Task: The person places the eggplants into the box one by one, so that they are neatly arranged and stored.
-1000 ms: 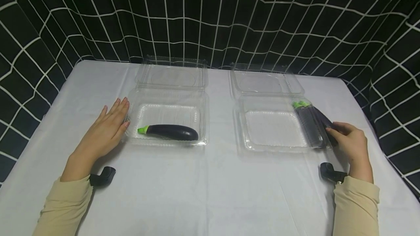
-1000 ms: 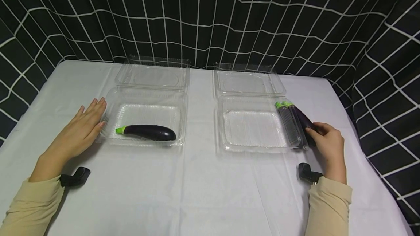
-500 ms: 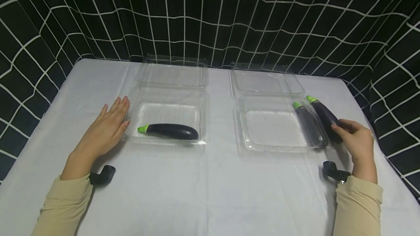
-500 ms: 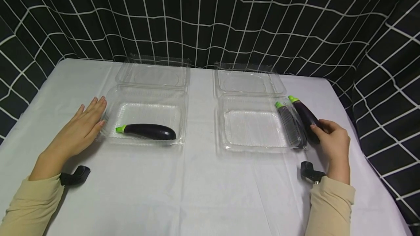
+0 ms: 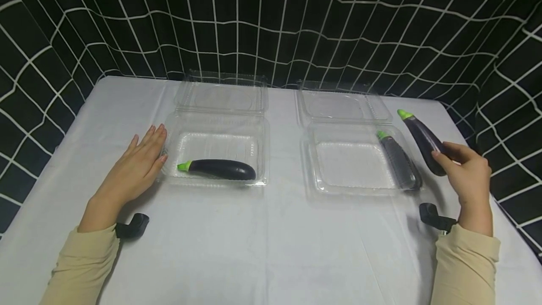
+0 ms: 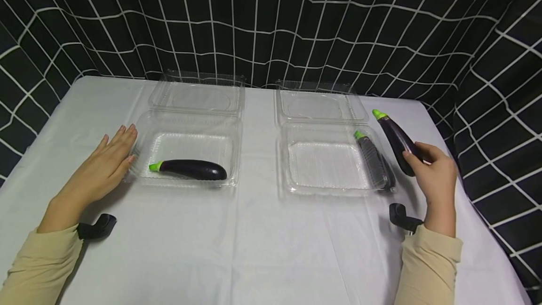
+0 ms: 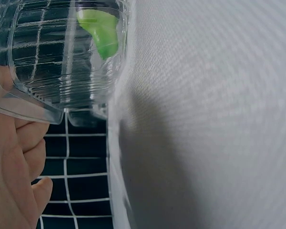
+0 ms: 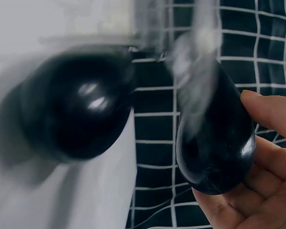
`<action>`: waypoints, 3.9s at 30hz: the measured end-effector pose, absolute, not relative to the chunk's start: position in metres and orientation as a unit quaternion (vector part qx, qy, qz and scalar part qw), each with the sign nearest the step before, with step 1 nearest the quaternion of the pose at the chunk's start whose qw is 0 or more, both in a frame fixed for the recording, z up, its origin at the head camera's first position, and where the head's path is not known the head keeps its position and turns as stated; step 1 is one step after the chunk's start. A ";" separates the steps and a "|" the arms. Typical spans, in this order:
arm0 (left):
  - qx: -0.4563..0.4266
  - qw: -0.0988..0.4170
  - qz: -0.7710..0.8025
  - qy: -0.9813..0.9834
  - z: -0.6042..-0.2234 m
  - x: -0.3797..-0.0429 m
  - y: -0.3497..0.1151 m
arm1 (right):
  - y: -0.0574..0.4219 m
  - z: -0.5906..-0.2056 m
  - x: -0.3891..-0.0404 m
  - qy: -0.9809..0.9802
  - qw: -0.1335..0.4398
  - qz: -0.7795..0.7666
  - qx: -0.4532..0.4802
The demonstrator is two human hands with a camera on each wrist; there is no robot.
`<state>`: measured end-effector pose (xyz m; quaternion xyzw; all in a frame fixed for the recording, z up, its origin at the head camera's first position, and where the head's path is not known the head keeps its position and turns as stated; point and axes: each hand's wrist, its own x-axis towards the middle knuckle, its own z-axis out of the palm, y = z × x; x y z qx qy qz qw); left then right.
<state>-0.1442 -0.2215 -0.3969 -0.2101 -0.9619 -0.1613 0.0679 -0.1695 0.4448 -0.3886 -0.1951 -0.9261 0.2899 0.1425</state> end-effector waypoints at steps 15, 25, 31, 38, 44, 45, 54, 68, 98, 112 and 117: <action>-0.216 0.074 -0.167 -0.959 -0.398 -0.143 -0.223 | 0.371 -0.332 -0.158 -0.916 0.157 0.336 -0.152; -0.212 0.072 -0.164 -0.961 -0.400 -0.145 -0.223 | 0.340 -0.325 -0.162 -0.918 0.169 0.340 -0.113; -0.214 0.073 -0.165 -0.960 -0.400 -0.145 -0.223 | 0.325 -0.324 -0.164 -0.920 0.161 0.343 -0.101; -0.213 0.071 -0.167 -0.960 -0.399 -0.145 -0.223 | 0.316 -0.329 -0.169 -0.910 0.175 0.369 -0.066; -0.212 0.071 -0.169 -0.960 -0.400 -0.145 -0.223 | 0.304 -0.326 -0.169 -0.917 0.167 0.361 -0.036; -0.213 0.072 -0.169 -0.960 -0.400 -0.145 -0.223 | 0.303 -0.326 -0.169 -0.915 0.167 0.365 -0.032; -0.213 0.070 -0.168 -0.960 -0.398 -0.144 -0.222 | 0.297 -0.327 -0.172 -0.909 0.170 0.381 -0.007; -0.214 0.072 -0.165 -0.960 -0.397 -0.143 -0.222 | 0.282 -0.325 -0.175 -0.899 0.153 0.411 0.023; -0.210 0.057 -0.166 -0.962 -0.395 -0.144 -0.223 | 0.240 -0.315 -0.178 -0.885 0.153 0.428 0.100; -0.211 0.057 -0.165 -0.962 -0.396 -0.145 -0.223 | 0.220 -0.314 -0.182 -0.875 0.135 0.446 0.128; -0.211 0.059 -0.165 -0.962 -0.396 -0.145 -0.223 | 0.213 -0.316 -0.183 -0.872 0.131 0.450 0.140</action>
